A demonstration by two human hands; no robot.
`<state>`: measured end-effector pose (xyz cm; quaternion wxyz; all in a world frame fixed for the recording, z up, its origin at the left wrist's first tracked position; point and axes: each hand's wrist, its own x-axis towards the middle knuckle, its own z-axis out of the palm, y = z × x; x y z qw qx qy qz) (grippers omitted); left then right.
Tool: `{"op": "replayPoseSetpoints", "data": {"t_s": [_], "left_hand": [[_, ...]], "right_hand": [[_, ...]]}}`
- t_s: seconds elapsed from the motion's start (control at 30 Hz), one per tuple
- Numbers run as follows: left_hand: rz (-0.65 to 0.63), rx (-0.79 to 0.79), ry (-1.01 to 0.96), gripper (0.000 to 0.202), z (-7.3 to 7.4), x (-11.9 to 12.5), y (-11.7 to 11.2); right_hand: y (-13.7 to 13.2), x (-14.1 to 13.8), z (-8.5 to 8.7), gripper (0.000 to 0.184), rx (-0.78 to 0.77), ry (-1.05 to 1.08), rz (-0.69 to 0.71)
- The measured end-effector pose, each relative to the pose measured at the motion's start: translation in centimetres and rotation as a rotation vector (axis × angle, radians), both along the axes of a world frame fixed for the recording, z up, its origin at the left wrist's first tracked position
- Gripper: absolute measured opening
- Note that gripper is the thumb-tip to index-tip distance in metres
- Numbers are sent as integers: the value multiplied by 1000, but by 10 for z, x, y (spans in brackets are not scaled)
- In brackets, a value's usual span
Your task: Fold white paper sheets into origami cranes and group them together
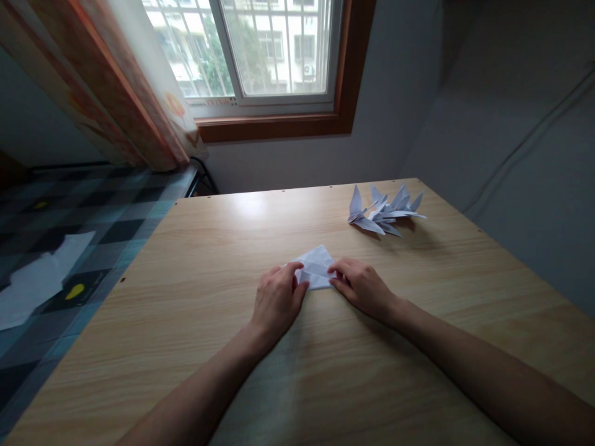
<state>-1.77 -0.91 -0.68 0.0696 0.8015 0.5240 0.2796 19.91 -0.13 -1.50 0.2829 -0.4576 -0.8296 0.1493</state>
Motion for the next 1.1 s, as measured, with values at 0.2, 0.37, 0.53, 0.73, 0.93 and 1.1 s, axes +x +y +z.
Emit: {"op": "replayPoseSetpoints", "data": {"t_s": [0.2, 0.37, 0.53, 0.73, 0.93, 1.1], "left_hand": [[-74, 115, 133, 17, 1, 1, -2], [-226, 198, 251, 15, 5, 0, -4], [-263, 237, 361, 15, 9, 0, -4], [-239, 237, 384, 15, 10, 1, -7], [-196, 252, 402, 19, 13, 4, -9], [-143, 213, 428, 22, 17, 5, -9]], "right_hand": [[-5, -2, 5, 17, 299, -287, 169], [-14, -9, 15, 19, 387, -539, 258], [-28, -21, 21, 20, 287, -694, 151], [-40, -28, 25, 17, 187, -858, 27], [-49, -32, 33, 17, 193, -862, 72], [-65, -37, 37, 18, 318, -783, 213]]}}
